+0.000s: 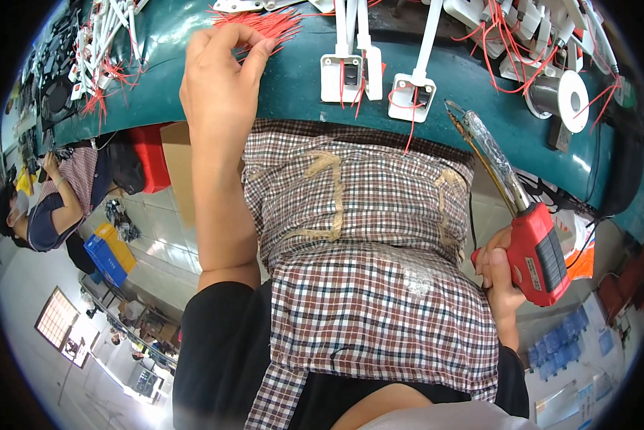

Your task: The person solders wires to electrical switch assemblies. They position the wires inside each switch housing by hand and solder the connections using a soldering iron.

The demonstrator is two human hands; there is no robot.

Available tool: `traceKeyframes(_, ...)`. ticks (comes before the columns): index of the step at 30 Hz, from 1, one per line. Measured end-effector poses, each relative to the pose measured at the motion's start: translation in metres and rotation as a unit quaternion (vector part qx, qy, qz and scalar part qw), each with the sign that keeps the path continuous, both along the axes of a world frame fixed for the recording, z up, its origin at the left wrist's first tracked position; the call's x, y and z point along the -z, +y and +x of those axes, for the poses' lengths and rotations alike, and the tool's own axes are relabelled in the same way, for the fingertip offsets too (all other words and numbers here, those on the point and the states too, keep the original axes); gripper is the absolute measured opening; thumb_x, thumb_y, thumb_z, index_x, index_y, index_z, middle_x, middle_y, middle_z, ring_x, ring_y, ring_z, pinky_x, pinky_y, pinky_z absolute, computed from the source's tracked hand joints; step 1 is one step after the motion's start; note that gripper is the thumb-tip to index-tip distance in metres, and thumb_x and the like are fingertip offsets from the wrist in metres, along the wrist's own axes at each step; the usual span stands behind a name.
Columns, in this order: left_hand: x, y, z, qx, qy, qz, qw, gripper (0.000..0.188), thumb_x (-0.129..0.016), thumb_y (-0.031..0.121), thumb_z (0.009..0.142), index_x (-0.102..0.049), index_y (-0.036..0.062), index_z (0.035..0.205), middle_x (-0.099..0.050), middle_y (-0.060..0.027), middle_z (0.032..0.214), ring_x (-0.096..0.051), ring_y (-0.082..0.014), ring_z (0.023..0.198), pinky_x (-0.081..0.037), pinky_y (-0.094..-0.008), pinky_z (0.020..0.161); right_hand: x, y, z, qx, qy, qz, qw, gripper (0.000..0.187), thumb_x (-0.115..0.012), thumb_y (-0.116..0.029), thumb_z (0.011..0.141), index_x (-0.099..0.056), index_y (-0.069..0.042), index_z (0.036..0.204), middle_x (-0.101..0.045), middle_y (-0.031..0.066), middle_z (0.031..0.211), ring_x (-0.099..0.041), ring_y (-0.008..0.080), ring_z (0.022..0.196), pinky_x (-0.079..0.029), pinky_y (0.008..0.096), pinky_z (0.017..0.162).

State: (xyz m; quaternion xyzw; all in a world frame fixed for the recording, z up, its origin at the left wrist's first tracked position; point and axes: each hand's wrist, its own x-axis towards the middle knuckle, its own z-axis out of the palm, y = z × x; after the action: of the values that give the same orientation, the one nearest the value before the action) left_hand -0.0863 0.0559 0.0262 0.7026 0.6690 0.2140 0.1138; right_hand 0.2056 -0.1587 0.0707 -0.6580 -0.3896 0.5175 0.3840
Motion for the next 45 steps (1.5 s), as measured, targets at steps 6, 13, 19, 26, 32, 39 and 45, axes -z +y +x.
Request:
traceKeyframes(6, -0.014, -0.011, 0.016, -0.03, -0.16, 0.011, 0.987, 0.013, -0.069, 0.015, 0.087, -0.065, 0.0031, 0.085, -0.064, -0.0054, 0.068, -0.062, -0.0131, 0.058, -0.048, -0.0262, 0.055, 0.002, -0.004, 0.002, 0.0, 0.002, 0.005, 1.0, 0.007, -0.054, -0.005, 0.093, -0.048, -0.001, 0.093, -0.048, 0.006, 0.073, -0.037, 0.0086, 0.048, -0.037, 0.0244, 0.048)
traceKeyframes(13, -0.024, -0.049, 0.053, 0.19, -0.176, 0.001, 0.966, 0.012, -0.074, 0.004, 0.078, -0.064, 0.0054, 0.086, -0.063, -0.005, 0.08, -0.062, -0.0181, 0.064, -0.049, -0.0285, 0.056, 0.003, -0.01, 0.005, -0.017, -0.015, -0.017, 1.0, 0.009, -0.055, -0.006, 0.092, -0.048, -0.002, 0.095, -0.048, 0.0066, 0.075, -0.038, 0.0084, 0.049, -0.038, 0.0249, 0.049)
traceKeyframes(19, 0.002, -0.058, 0.069, 0.274, -0.13, 0.116, 0.946, 0.019, -0.075, 0.004, 0.07, -0.064, 0.0092, 0.084, -0.057, -0.0016, 0.077, -0.057, -0.0202, 0.066, -0.046, -0.0312, 0.055, 0.003, -0.01, 0.005, -0.018, -0.016, -0.018, 1.0, 0.012, -0.057, -0.008, 0.092, -0.049, -0.001, 0.098, -0.048, 0.0056, 0.072, -0.039, 0.0084, 0.049, -0.038, 0.025, 0.049)
traceKeyframes(26, 0.011, -0.059, 0.077, 0.253, -0.069, 0.171, 0.95, 0.018, -0.075, 0.007, 0.07, -0.065, 0.0098, 0.085, -0.056, -0.0003, 0.076, -0.055, -0.0172, 0.063, -0.044, -0.0291, 0.052, 0.003, -0.013, 0.0, -0.007, -0.067, -0.047, 0.997, 0.011, -0.058, -0.009, 0.091, -0.052, -0.001, 0.096, -0.046, 0.0028, 0.065, -0.041, 0.0082, 0.049, -0.038, 0.0256, 0.052)
traceKeyframes(32, 0.014, -0.059, 0.079, 0.254, -0.066, 0.174, 0.949, 0.017, -0.075, 0.009, 0.071, -0.066, 0.0102, 0.086, -0.056, 0.0001, 0.077, -0.055, -0.0168, 0.064, -0.044, -0.029, 0.051, 0.007, -0.006, 0.0, 0.0, 0.001, -0.07, 0.998, 0.008, -0.056, -0.008, 0.091, -0.05, -0.003, 0.091, -0.045, 0.0026, 0.067, -0.038, 0.0082, 0.049, -0.037, 0.0255, 0.051)
traceKeyframes(39, 0.012, -0.06, 0.079, 0.251, -0.057, 0.17, 0.951, 0.017, -0.075, 0.008, 0.071, -0.066, 0.0102, 0.086, -0.056, 0.0003, 0.077, -0.056, -0.0163, 0.064, -0.044, -0.0288, 0.052, 0.007, -0.005, -0.002, -0.008, -0.005, -0.049, 0.999, 0.009, -0.056, -0.007, 0.091, -0.049, -0.004, 0.089, -0.045, 0.0039, 0.068, -0.038, 0.0085, 0.049, -0.037, 0.0252, 0.049)
traceKeyframes(45, 0.008, -0.061, 0.081, 0.245, -0.064, 0.151, 0.956, 0.017, -0.076, 0.007, 0.071, -0.068, 0.0102, 0.085, -0.058, -0.001, 0.078, -0.057, -0.0177, 0.066, -0.045, -0.0294, 0.053, 0.007, -0.002, -0.006, 0.011, -0.012, -0.036, 0.999, 0.01, -0.058, -0.007, 0.09, -0.05, -0.003, 0.089, -0.049, 0.0055, 0.07, -0.042, 0.0089, 0.05, -0.04, 0.0247, 0.05)
